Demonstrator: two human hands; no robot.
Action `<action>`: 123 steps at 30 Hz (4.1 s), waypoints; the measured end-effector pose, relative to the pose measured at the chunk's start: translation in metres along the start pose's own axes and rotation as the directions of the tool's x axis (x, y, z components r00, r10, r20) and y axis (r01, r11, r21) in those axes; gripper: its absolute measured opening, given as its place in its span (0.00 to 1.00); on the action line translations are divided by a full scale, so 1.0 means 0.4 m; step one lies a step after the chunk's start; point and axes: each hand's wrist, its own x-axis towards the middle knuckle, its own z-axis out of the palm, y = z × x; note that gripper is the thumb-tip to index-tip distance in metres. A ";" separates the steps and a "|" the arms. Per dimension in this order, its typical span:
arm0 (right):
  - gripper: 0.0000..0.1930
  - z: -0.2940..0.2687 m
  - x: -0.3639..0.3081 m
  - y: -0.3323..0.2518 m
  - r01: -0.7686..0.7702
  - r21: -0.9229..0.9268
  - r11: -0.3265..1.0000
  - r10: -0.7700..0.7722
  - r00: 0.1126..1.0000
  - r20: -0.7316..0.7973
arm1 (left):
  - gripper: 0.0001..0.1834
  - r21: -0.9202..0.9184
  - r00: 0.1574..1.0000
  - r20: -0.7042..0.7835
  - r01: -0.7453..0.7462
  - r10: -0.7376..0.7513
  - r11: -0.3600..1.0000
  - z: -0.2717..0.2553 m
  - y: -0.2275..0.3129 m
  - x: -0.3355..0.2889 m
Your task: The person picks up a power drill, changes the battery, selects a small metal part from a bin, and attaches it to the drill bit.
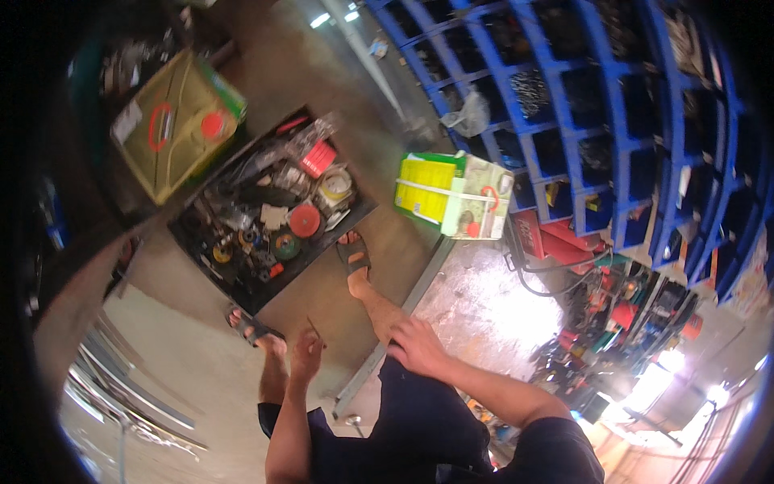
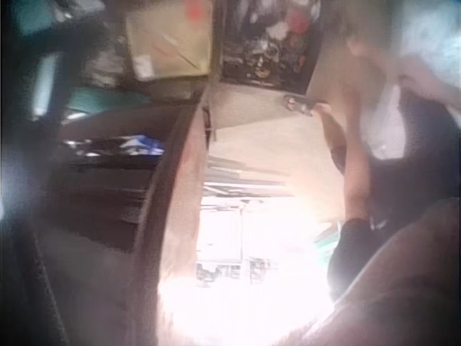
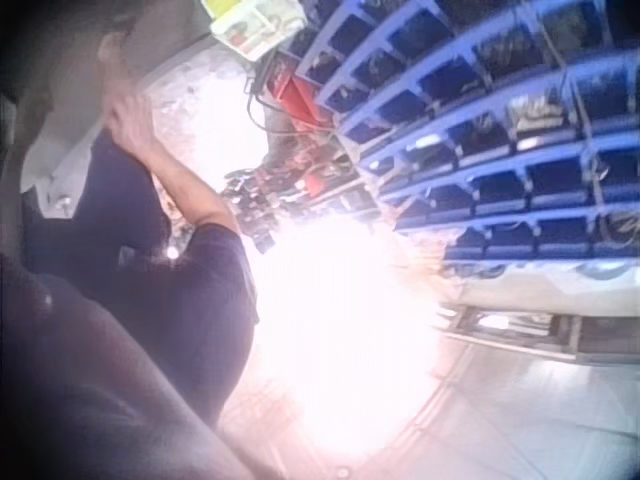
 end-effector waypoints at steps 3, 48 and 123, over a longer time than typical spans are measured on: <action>0.36 0.045 -0.170 -0.052 -0.164 0.199 0.966 0.192 0.973 -0.126 | 0.12 0.065 0.985 0.112 0.124 -0.130 0.990 -0.081 0.037 -0.052; 0.24 -0.440 -0.556 0.361 -0.258 0.873 0.414 0.792 0.575 -0.206 | 0.12 0.472 0.964 -0.221 0.239 -0.149 0.848 -0.475 0.855 -0.123; 0.09 -1.095 -0.721 -0.132 0.642 0.529 0.555 0.809 -0.267 -0.524 | 0.07 -0.279 -0.046 0.941 -0.669 0.336 0.689 0.373 2.213 0.044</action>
